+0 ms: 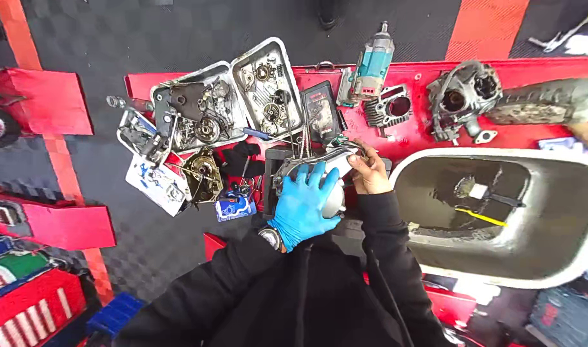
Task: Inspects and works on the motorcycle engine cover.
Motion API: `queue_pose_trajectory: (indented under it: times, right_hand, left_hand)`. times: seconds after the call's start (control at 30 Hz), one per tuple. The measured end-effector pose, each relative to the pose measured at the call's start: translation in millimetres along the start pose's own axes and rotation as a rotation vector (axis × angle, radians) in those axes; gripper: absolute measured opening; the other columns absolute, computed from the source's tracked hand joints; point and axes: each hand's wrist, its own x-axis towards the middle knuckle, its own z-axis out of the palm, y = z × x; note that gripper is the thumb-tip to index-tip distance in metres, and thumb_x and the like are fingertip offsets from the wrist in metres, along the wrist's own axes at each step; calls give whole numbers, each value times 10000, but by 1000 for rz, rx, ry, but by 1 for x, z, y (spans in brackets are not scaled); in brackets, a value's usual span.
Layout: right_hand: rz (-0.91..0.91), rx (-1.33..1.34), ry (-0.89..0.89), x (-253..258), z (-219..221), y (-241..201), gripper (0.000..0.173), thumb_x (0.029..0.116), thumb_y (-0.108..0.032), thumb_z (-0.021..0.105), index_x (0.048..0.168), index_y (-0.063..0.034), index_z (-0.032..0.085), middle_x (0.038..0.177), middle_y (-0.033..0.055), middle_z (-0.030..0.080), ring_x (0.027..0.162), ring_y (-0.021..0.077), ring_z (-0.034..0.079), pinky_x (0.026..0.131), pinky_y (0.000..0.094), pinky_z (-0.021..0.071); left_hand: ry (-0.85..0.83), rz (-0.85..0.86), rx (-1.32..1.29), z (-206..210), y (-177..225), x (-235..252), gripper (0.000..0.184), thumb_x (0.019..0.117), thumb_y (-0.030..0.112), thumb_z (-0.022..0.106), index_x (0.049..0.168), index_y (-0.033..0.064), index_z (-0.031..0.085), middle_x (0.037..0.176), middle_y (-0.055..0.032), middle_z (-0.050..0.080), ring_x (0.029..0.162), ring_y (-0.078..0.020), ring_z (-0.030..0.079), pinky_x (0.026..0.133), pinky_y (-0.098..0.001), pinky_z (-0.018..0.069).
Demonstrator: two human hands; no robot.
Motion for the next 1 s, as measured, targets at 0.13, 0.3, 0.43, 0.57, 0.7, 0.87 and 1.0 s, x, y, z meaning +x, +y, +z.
queue_pose_trajectory:
  times: [0.13,0.3,0.43,0.57,0.7,0.87,1.0]
  right_hand:
    - [-20,-80,25,-5,6,1,749,913,-204,738,1557,-116,366,1387,72,592,1093,163,666,896,372,599]
    - [-8,-401,165,-22,21,-12,665,990,-305,672,1557,-111,383,1315,95,640,970,156,699,842,358,612]
    - [-217,-726,237,-63,42,-34,651,996,-373,652,1477,12,445,1191,133,707,996,167,736,883,378,635]
    - [-450,-1138,53,-113,80,-47,1070,730,-609,854,1512,-8,439,1470,186,546,1323,250,577,1059,440,551]
    - [-369,-1590,75,-129,122,-29,1452,452,-822,853,1626,-170,303,1624,248,327,1441,436,410,1073,624,469]
    - [-280,-1680,214,-115,133,-17,1502,431,-759,885,1652,-215,201,1540,253,407,1349,438,483,981,616,521]
    - [-269,-1730,236,-115,135,-17,1402,466,-704,881,1633,-248,252,1483,236,445,1276,403,534,919,591,546]
  left_hand:
    - [170,-74,-576,9,-40,-32,1175,674,775,779,1565,104,414,1601,-136,429,1453,-309,440,1180,-527,404]
    - [268,-182,-1124,46,-101,-54,529,1049,316,540,1478,9,494,1430,-148,596,1289,-216,607,1052,-414,553]
    - [204,-73,-1106,51,-130,-34,367,1091,148,434,1410,82,602,1351,-80,660,1175,-153,667,1011,-380,569]
    - [115,98,-1011,48,-150,-4,381,1046,59,447,1344,125,675,1305,-81,689,1206,-186,650,1073,-425,509]
    - [44,220,-906,41,-154,5,371,976,11,538,1294,111,700,1159,-94,714,1101,-218,669,1011,-432,529]
    - [162,154,-869,60,-160,-17,369,952,47,585,1294,123,703,1199,-89,717,1157,-246,659,1038,-457,515]
    - [216,126,-971,88,-164,-32,394,925,63,629,1308,130,698,1313,-87,674,1262,-254,608,1086,-457,485]
